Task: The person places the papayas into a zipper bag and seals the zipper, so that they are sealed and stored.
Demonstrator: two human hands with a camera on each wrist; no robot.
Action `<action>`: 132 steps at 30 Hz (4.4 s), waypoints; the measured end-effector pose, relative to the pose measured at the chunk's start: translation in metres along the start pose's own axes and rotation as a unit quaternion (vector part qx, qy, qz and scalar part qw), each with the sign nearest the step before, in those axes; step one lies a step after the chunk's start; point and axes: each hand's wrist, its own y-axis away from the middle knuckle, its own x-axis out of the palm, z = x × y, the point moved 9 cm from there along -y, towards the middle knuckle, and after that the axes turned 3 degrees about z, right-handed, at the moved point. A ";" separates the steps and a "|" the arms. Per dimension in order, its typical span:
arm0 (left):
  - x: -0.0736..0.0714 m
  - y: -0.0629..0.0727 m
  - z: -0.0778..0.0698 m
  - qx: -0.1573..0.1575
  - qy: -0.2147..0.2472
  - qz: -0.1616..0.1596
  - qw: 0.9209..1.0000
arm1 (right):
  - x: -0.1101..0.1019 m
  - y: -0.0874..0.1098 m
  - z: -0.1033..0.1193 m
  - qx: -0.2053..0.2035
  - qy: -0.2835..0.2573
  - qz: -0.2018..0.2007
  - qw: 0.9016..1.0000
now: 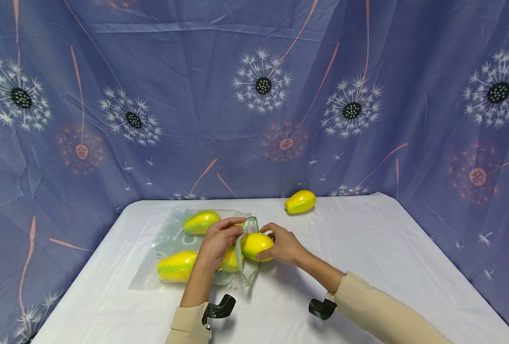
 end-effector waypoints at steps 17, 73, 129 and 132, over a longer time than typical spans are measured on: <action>-0.001 -0.001 0.002 -0.003 -0.002 -0.002 1.000 | 0.012 -0.004 -0.005 0.012 0.006 0.017 1.000; 0.002 -0.001 0.003 0.001 0.007 -0.001 1.000 | 0.039 0.001 -0.008 0.004 -0.143 0.006 0.990; 0.003 -0.001 0.002 0.006 0.023 0.022 0.999 | -0.005 -0.002 -0.011 -0.009 -0.046 -0.035 0.998; 0.003 -0.001 0.003 0.003 0.024 0.024 0.999 | -0.027 -0.007 -0.021 0.008 -0.038 -0.057 0.998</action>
